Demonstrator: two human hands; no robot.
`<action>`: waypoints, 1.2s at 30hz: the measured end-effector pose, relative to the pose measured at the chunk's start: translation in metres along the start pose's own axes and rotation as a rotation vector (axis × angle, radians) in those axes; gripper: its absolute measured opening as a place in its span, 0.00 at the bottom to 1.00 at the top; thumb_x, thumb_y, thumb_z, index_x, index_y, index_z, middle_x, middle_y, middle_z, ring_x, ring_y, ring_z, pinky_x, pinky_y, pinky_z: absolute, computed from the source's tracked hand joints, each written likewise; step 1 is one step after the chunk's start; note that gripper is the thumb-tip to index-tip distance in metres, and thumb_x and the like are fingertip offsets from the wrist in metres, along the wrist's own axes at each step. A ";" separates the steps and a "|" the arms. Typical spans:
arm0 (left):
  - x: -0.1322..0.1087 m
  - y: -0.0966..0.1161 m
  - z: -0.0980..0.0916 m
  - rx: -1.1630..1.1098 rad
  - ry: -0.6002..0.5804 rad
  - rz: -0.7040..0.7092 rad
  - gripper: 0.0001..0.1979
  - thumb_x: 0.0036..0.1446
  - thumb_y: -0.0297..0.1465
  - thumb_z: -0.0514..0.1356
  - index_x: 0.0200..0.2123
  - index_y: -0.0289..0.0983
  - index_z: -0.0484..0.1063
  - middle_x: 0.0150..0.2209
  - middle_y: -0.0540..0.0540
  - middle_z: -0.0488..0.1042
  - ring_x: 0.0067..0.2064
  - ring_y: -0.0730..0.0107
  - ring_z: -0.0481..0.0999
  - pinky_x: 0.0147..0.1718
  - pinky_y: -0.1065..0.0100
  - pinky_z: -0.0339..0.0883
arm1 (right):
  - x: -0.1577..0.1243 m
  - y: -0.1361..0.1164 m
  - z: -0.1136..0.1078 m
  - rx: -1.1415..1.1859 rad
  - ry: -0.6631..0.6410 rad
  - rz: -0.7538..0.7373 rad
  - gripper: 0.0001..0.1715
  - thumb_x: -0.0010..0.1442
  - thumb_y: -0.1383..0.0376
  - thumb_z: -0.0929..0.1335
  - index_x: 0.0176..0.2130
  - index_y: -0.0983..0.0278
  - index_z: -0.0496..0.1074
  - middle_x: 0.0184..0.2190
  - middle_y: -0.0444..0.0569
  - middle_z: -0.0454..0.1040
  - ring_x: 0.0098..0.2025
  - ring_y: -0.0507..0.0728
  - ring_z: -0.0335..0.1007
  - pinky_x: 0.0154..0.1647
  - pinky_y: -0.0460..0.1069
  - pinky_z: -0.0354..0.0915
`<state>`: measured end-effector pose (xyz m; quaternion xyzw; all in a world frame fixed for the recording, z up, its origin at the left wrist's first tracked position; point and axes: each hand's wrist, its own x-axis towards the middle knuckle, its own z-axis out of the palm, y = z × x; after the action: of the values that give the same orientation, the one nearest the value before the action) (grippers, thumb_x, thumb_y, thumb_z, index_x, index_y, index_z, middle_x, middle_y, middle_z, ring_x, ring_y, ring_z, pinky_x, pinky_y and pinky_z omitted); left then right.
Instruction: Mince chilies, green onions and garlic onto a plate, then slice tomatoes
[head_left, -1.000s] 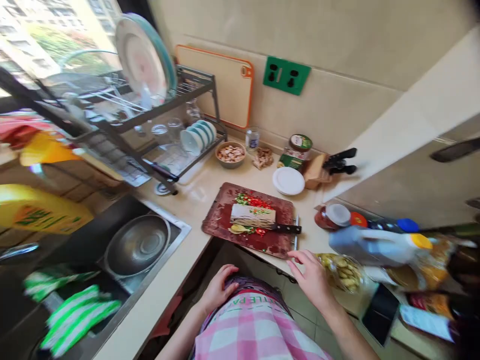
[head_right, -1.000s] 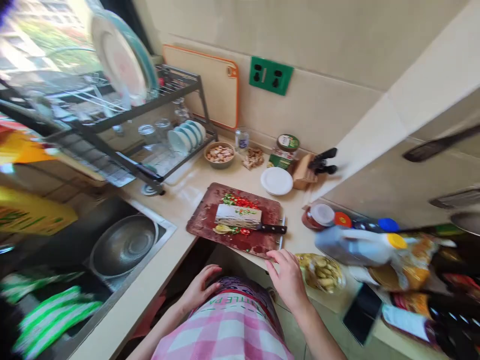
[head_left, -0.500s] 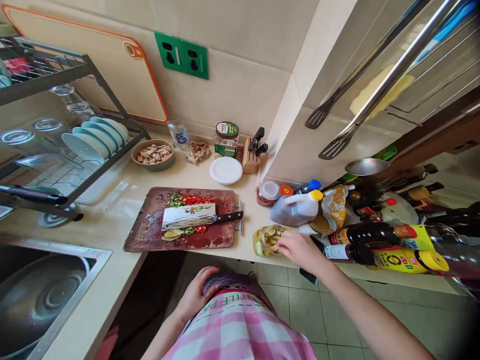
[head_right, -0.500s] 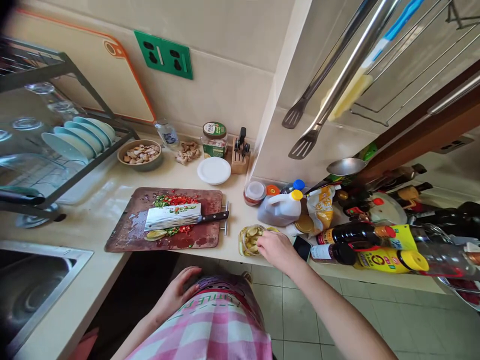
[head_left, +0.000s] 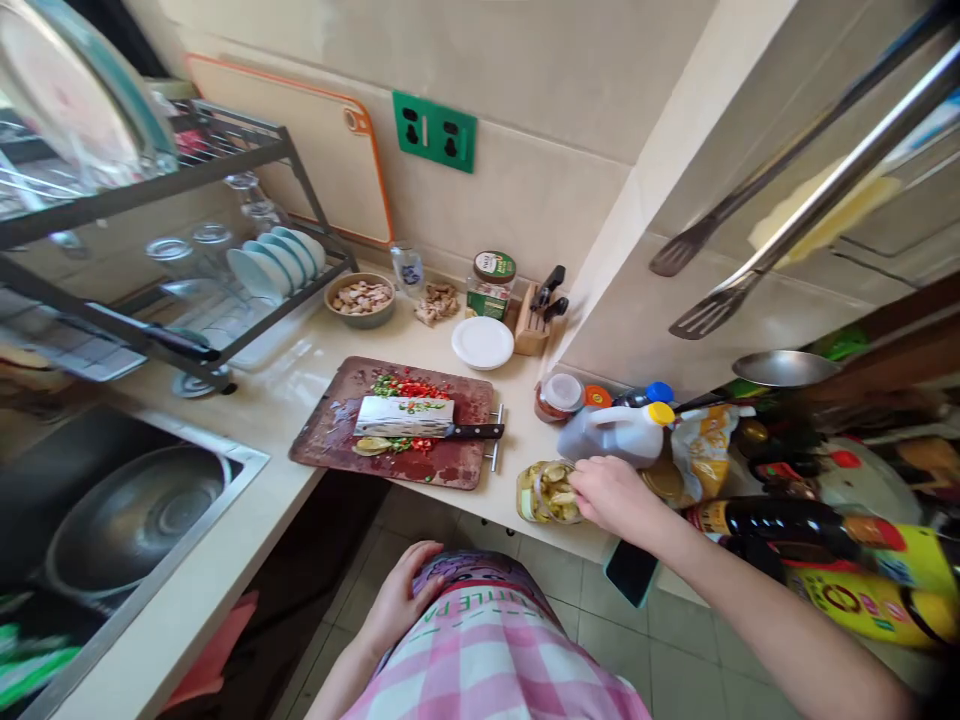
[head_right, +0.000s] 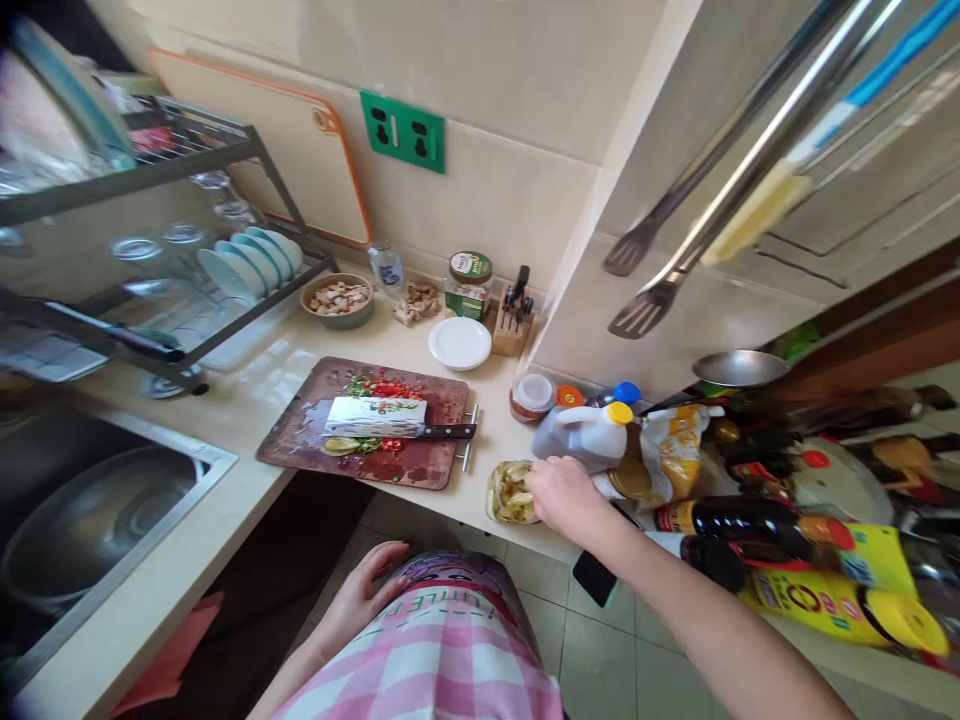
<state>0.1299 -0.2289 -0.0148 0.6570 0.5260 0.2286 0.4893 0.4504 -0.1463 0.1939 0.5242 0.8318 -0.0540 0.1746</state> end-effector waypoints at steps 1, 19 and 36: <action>0.000 0.002 0.000 -0.010 0.004 0.011 0.19 0.54 0.40 0.56 0.48 0.41 0.67 0.50 0.42 0.68 0.51 0.60 0.69 0.51 0.60 0.64 | -0.003 0.001 -0.001 -0.006 0.015 0.019 0.07 0.51 0.71 0.64 0.28 0.64 0.73 0.29 0.50 0.74 0.33 0.56 0.70 0.31 0.47 0.57; -0.028 -0.033 -0.075 -0.050 0.175 -0.010 0.19 0.54 0.41 0.56 0.48 0.40 0.67 0.49 0.41 0.68 0.51 0.60 0.69 0.51 0.59 0.64 | 0.171 -0.142 -0.041 0.228 0.250 -0.085 0.09 0.56 0.68 0.62 0.31 0.62 0.70 0.33 0.47 0.73 0.36 0.53 0.68 0.34 0.45 0.57; 0.005 -0.048 -0.121 -0.013 -0.024 -0.021 0.20 0.52 0.42 0.57 0.46 0.40 0.69 0.48 0.41 0.71 0.50 0.58 0.70 0.51 0.56 0.65 | 0.116 -0.169 0.022 0.692 0.254 0.156 0.08 0.58 0.63 0.63 0.39 0.61 0.69 0.33 0.44 0.73 0.34 0.51 0.68 0.34 0.44 0.59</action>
<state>0.0105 -0.1769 -0.0077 0.6510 0.5254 0.2189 0.5022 0.2595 -0.1282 0.1172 0.6164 0.7369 -0.2530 -0.1140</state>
